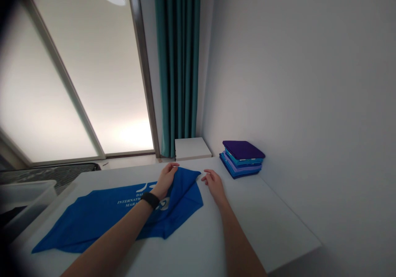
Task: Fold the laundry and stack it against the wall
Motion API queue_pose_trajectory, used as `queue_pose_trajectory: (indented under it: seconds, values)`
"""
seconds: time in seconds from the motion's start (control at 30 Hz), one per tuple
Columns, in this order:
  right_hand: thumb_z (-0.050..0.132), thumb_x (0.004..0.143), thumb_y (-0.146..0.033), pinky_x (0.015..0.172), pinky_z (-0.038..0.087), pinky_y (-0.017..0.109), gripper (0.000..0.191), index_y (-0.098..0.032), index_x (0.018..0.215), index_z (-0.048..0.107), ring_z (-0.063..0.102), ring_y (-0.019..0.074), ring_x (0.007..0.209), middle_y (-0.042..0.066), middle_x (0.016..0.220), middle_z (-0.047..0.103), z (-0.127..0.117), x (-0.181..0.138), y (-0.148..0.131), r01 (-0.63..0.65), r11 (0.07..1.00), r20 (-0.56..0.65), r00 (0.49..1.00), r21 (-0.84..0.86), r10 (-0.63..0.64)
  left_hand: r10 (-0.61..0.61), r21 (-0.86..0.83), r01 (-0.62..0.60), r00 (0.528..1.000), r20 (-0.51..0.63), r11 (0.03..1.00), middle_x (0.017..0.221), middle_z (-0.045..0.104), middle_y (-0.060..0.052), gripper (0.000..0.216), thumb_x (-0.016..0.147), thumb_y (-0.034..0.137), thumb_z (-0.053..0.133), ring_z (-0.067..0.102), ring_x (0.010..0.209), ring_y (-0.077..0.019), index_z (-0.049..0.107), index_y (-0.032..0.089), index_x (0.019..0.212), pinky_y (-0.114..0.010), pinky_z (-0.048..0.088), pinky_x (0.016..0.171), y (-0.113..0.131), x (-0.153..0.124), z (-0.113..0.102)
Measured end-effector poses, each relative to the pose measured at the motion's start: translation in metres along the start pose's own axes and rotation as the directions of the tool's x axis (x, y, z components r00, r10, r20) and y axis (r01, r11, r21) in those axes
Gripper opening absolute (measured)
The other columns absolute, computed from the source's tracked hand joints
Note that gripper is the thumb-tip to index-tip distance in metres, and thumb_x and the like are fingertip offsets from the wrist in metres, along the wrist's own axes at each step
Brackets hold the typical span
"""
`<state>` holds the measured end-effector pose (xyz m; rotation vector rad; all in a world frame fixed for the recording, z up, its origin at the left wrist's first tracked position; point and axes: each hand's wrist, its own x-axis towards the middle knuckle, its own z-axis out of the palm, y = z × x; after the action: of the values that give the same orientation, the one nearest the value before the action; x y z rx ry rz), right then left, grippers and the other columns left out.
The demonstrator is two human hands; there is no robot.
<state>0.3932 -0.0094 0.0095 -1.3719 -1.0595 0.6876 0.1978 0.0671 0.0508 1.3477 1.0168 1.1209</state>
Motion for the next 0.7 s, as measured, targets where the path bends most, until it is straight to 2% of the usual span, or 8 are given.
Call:
queue_pose_trajectory:
  seconds: [0.13,0.33,0.5,0.7]
  values:
    - [0.044,0.082,-0.039,0.061,0.045,0.029,0.04,-0.018,0.113,0.058,0.051,0.0149,0.059,0.003,0.08,0.071,0.007,-0.001,0.0,0.04,0.983,0.101,0.995,-0.177,-0.023,-0.044,-0.046,0.041,0.996,-0.072,0.998,0.065,0.051,0.004,0.032,0.076,0.04,0.057,0.045,0.05,-0.0106,0.059,0.018,0.099,-0.023,0.032,0.049,-0.007,0.007,-0.008]
    - [0.04,0.085,-0.036,0.061,0.045,0.029,0.045,-0.018,0.123,0.053,0.051,0.0144,0.058,0.004,0.09,0.073,0.008,-0.001,0.005,0.034,0.975,0.15,0.989,-0.219,-0.001,-0.078,-0.055,0.07,0.984,-0.162,0.996,0.065,0.052,0.004,0.036,0.069,0.043,0.062,0.046,0.054,-0.0113,0.059,0.016,0.093,-0.023,0.034,0.051,-0.02,0.011,-0.03]
    - [0.041,0.085,-0.035,0.061,0.046,0.028,0.044,-0.02,0.125,0.053,0.05,0.013,0.057,0.003,0.092,0.072,0.012,-0.004,0.001,0.025,0.977,0.173,0.985,-0.211,0.012,-0.069,-0.087,0.057,0.988,-0.14,0.995,0.065,0.054,0.004,0.043,0.068,0.05,0.063,0.048,0.054,-0.0117,0.059,0.018,0.096,-0.024,0.037,0.052,-0.022,0.004,-0.036]
    - [0.043,0.084,-0.035,0.067,0.047,0.028,0.042,-0.019,0.12,0.057,0.053,0.0137,0.062,0.003,0.088,0.072,0.022,-0.004,-0.01,0.019,0.993,0.166,0.986,-0.115,0.0,-0.047,-0.092,0.039,0.995,-0.088,0.995,0.063,0.053,0.005,0.039,0.072,0.048,0.062,0.045,0.052,-0.0105,0.06,0.019,0.097,-0.022,0.035,0.049,-0.022,-0.001,-0.035]
